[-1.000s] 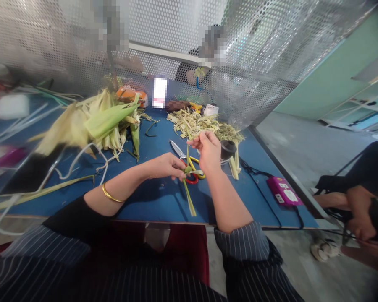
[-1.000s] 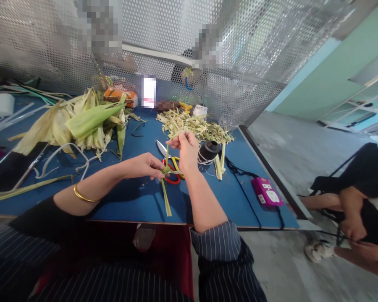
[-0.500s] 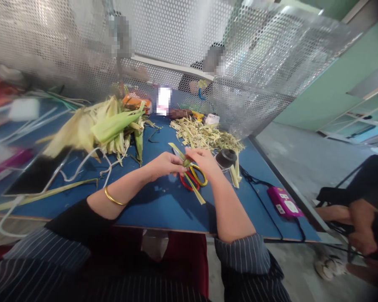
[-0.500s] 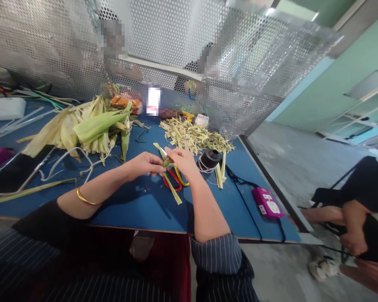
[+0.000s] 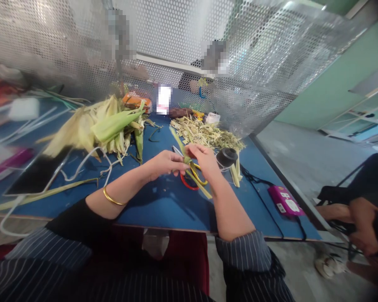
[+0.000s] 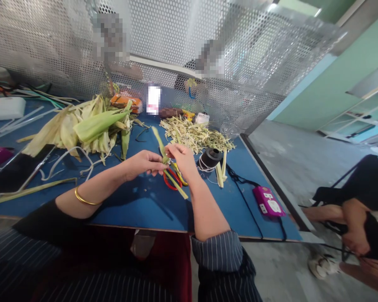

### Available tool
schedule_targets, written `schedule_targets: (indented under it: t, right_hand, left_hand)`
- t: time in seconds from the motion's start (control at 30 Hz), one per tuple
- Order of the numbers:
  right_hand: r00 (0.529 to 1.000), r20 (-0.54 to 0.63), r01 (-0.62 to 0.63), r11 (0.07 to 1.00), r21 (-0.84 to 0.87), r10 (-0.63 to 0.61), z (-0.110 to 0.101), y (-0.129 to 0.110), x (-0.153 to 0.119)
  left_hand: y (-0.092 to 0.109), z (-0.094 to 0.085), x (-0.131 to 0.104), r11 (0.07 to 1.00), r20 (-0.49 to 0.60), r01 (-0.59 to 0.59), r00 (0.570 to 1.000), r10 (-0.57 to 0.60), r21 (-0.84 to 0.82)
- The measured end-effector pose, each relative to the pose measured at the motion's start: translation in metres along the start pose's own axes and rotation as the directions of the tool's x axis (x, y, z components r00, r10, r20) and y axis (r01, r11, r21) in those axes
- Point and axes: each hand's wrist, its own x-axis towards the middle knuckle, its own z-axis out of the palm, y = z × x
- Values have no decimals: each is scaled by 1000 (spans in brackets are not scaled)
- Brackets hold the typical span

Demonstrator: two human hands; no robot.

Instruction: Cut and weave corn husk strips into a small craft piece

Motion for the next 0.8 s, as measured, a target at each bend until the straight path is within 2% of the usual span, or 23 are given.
schedule_targets:
  t: [0.07,0.17,0.23,0.33,0.43,0.6,0.7,0.8]
  right_hand:
    - [998,32,46,999,-14,-45,-11,-1,4]
    - [974,215,102,989,-108,-77,-23,-3,7]
    - [953,288,145,973,-178,-89,-24,-2,8]
    - [944,312,178,964,-196,-110,-20,2,10]
    - [948,262,248,935,-256,-180,-16,9,12]
    - [910,120,399,762,-510,-397,-14,15,12]
    - [890,31,376,693,-614,-456,-10,11,7]
    - [879,-48,327,674,-662,-474,-7,8,5]
  left_hand:
    - [3,-3,-1,993,-69,26,997,-35,-115]
    - [4,-7,1,961,-128,49,988,-87,-273]
    - [2,-9,2,937,-117,63,987,-109,-343]
    - [-1,-11,4,919,-86,75,989,-117,-388]
    - [-2,-11,4,918,-77,74,991,-112,-390]
    - [-1,-9,4,922,-80,58,992,-95,-382]
    - [-3,-9,6,919,-84,50,992,-90,-392]
    - [-5,-9,7,914,-83,44,993,-84,-404]
